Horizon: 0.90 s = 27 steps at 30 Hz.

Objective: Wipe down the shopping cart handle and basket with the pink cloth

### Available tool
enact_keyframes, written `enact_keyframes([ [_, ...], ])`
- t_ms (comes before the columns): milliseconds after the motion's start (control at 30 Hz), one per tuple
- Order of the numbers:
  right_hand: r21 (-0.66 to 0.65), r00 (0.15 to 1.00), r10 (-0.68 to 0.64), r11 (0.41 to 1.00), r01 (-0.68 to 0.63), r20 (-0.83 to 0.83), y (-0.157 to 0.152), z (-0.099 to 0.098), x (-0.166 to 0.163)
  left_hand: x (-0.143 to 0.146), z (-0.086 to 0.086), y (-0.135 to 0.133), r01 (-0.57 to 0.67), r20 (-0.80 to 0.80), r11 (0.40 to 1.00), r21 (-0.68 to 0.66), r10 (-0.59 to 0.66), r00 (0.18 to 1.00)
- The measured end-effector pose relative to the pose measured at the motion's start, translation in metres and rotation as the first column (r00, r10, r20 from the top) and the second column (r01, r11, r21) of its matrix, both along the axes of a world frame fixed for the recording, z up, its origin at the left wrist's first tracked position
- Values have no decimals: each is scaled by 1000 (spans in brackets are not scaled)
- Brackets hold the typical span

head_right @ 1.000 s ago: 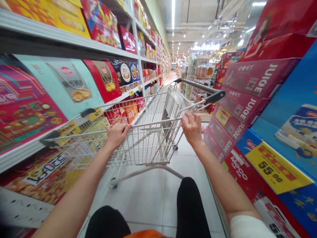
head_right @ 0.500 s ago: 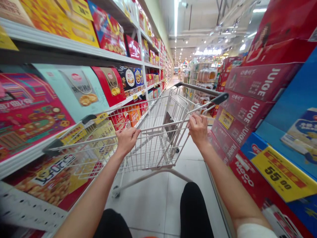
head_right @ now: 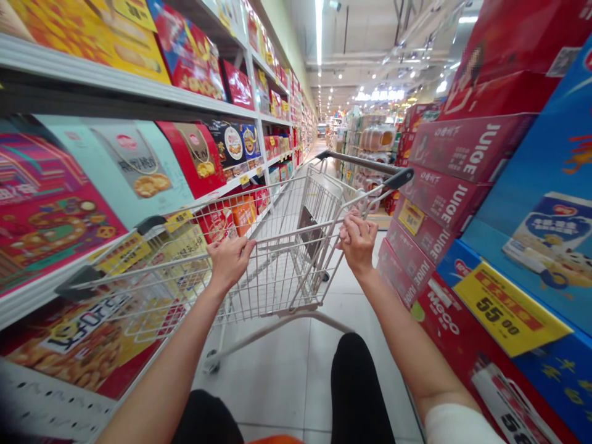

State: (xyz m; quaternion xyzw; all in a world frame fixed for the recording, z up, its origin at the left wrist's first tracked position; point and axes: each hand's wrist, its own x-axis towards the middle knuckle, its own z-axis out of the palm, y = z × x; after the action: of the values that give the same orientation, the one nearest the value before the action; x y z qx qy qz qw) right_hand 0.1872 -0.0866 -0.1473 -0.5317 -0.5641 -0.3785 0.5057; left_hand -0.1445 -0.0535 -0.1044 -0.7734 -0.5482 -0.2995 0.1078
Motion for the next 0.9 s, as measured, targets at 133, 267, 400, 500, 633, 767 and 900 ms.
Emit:
enact_keyframes([
  [133, 121, 996, 79, 989, -83, 40, -13, -10, -21, 0, 0, 1, -1, 1, 1000, 6, 1, 1000],
  [267, 91, 991, 96, 990, -104, 89, -15, -5, -35, -1, -1, 2, 6, 2, 1000, 8, -6, 1000],
  [400, -121, 986, 156, 982, -148, 54, 1, 8, -44, -1, -2, 4, 6, 16, 1000, 17, -7, 1000],
  [500, -181, 987, 157, 972, -148, 37, 12, 10, -63, -1, -3, 5, 15, 21, 1000, 21, -15, 1000],
  [633, -240, 979, 194, 955, -176, 56, 18, 2, -118, 0, -4, 4, 19, 22, 1000, 24, -20, 1000],
  [767, -241, 954, 267, 943, -230, 134, 19, -1, -156, -1, -2, 2, 13, 17, 1000, 17, -13, 1000],
  [900, -246, 938, 282, 942, -231, 200, 17, 2, -121, -1, 0, -1, 4, 5, 1000, 7, -4, 1000],
])
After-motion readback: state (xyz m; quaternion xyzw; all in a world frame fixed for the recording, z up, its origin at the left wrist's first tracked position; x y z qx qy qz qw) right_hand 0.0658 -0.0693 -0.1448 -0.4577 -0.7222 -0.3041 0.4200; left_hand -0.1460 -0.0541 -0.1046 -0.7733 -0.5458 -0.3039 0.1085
